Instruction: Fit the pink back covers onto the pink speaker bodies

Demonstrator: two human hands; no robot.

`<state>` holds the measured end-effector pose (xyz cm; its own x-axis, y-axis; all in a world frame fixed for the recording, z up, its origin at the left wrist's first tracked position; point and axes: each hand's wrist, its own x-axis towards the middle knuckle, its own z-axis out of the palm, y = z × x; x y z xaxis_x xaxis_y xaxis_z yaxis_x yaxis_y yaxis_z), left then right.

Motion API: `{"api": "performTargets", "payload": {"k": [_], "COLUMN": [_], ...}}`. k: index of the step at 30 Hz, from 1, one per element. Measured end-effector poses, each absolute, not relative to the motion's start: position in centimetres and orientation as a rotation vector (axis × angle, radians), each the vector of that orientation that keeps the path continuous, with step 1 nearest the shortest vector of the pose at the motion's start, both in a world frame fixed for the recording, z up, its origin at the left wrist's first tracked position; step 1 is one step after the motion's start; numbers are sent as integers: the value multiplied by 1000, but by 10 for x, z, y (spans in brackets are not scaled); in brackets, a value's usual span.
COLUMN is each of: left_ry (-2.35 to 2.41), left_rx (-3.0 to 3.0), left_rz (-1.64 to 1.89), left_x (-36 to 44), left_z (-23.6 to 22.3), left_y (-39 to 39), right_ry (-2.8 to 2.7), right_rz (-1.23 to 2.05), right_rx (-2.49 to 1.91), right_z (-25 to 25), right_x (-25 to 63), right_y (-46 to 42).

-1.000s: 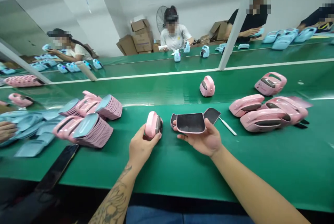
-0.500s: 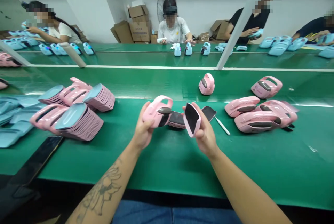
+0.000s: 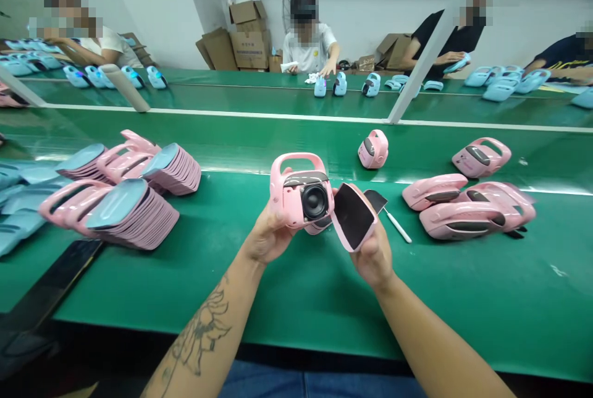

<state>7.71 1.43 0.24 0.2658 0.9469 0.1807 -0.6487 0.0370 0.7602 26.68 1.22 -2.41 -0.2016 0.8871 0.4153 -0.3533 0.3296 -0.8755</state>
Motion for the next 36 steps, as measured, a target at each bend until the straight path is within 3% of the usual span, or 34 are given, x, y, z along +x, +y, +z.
{"api": "performTargets", "payload": {"k": [11, 36], "left_ry": [645, 713], "left_rx": [1304, 1359], "left_rz": [1534, 1532], "left_x": [93, 96], "left_z": [-27, -31], "left_y": [15, 12], "right_ry": [-1553, -1753], "right_rz": [1029, 880], "right_rx": [-1048, -1075], "right_z": [-37, -35], "right_x": [268, 264], "right_y": [17, 14]}}
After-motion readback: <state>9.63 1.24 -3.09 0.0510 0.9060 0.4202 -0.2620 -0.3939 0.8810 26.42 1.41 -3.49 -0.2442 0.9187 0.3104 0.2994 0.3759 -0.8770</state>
